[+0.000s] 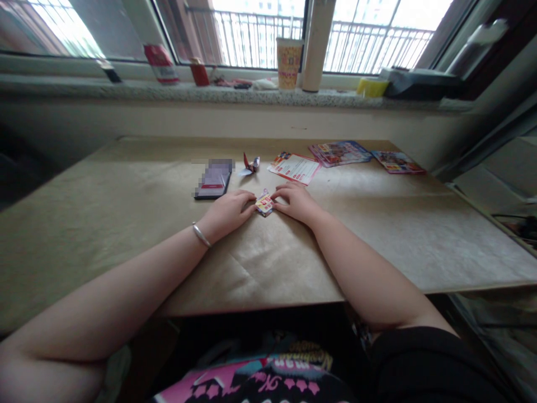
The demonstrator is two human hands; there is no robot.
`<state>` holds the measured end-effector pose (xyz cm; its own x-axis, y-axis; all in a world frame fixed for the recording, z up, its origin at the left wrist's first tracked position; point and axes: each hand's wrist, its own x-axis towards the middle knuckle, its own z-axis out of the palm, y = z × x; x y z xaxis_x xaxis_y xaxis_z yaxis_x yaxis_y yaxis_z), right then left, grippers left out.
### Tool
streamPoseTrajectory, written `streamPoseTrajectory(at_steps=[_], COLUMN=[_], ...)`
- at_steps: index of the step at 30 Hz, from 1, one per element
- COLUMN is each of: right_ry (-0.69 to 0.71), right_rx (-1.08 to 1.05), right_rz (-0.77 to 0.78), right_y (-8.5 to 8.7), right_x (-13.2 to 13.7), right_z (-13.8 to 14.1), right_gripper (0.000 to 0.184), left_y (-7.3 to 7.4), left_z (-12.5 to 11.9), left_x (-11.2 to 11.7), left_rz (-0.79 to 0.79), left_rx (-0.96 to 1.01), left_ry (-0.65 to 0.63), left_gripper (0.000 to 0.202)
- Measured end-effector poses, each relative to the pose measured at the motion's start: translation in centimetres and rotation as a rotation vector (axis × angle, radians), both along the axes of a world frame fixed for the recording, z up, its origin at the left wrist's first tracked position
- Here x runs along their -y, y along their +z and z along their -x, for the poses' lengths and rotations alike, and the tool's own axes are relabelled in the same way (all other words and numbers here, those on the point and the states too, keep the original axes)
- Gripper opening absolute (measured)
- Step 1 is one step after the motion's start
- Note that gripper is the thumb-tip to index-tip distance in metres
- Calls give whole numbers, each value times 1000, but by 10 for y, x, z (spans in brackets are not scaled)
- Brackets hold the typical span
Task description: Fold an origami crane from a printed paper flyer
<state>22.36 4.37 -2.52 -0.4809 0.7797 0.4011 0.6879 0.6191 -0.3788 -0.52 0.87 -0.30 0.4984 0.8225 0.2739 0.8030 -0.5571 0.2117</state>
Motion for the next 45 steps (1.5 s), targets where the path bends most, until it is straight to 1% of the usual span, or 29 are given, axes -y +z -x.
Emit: streamPoseTrajectory(at_steps=[3,6,10,13,18,23,28,32,34,39,45], right_ry=[24,35,-22,-66,-61,-79,-61,-10,19,52,92], right_rx=[19,33,64,80,72,11,-37,-60,-66,-67,-64], right_rz=[-8,-3,-4,5,64,10,0,3,10,1,-47], right_y=[0,0,-2,-2,1,0,0,1,3,4,2], right_x=[2,2,1,2,5,7,7,6,6,5,3], right_z=[0,-1,-1,1,4,6,8,8,9,9,8], right_gripper=[23,26,31,31,31,28,19,6,2,4,5], left_y=[0,1,1,0,-2,-1,-2,-5,-7,-12,-14], left_z=[0,0,0,0,1,2,3,3,3,5,5], left_x=[0,0,-1,-4,-6,-6,-7,-9,-11,-19,-24], left_rz=[11,34,74,83,69,87,96,72,59,40,-8], left_rx=[18,56,97,120,137,139,188,185,188,199,166], left_ry=[-18,-1,38,40,33,80,64,54,42,-58,-107], left_gripper=[33,34,32,30,30,29,29,27,26,19,17])
